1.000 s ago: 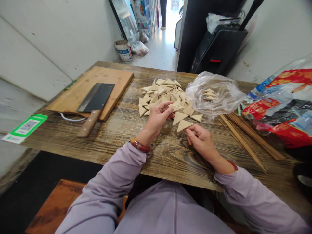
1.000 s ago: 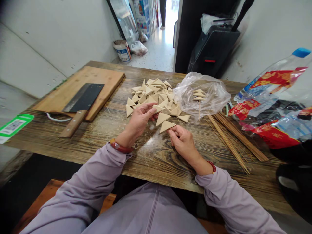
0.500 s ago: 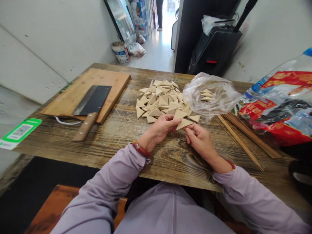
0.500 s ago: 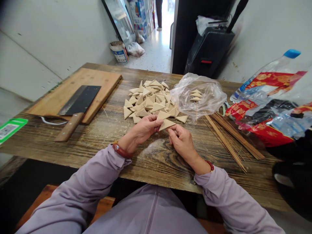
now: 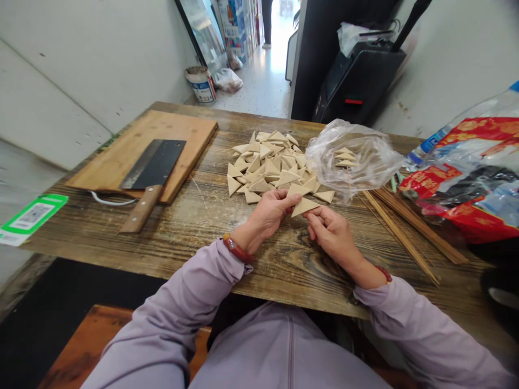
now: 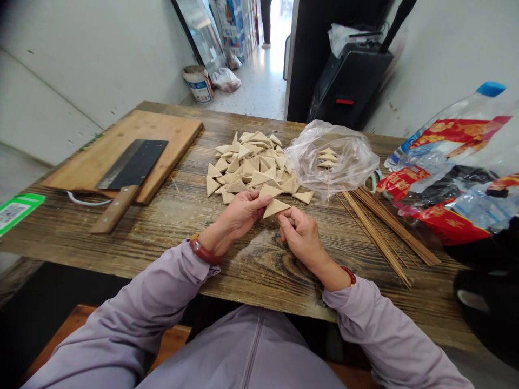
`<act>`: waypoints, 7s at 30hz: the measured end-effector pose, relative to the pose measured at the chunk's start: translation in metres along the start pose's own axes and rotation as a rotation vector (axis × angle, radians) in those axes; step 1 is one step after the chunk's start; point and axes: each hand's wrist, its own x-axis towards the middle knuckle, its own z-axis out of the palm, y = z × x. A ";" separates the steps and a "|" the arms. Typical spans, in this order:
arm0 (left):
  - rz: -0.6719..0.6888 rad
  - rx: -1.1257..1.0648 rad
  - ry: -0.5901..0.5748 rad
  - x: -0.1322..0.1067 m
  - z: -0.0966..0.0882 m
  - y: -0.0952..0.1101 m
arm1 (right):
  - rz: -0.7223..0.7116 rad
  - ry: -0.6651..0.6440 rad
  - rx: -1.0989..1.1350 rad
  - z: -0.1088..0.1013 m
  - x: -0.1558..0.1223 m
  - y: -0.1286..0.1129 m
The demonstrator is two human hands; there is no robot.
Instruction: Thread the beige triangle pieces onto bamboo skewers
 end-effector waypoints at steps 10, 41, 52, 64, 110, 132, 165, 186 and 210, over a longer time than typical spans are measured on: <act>0.019 -0.037 -0.006 0.001 0.000 0.000 | -0.001 -0.010 -0.007 -0.001 0.000 -0.001; -0.100 0.004 -0.078 -0.005 0.007 -0.007 | 0.057 0.043 0.067 0.001 0.003 -0.004; -0.053 -0.016 -0.018 -0.009 0.012 -0.006 | 0.034 0.033 0.060 0.001 0.003 -0.005; -0.018 0.042 -0.032 -0.008 0.010 -0.001 | 0.021 0.023 0.068 0.002 0.001 -0.006; 0.106 0.212 -0.010 0.004 -0.010 0.014 | 0.279 0.233 -0.568 -0.091 0.154 0.025; 0.130 0.340 -0.051 0.005 -0.006 0.011 | -0.022 0.243 -1.164 -0.160 0.021 0.056; 0.235 0.471 -0.076 0.004 -0.015 0.012 | -0.254 0.271 -1.244 -0.127 -0.027 0.077; 0.337 0.387 0.140 0.010 -0.024 0.031 | -0.265 0.122 -1.232 -0.123 -0.025 0.067; 0.302 0.462 0.100 0.012 -0.017 0.019 | -0.208 0.161 -1.168 -0.062 0.029 0.015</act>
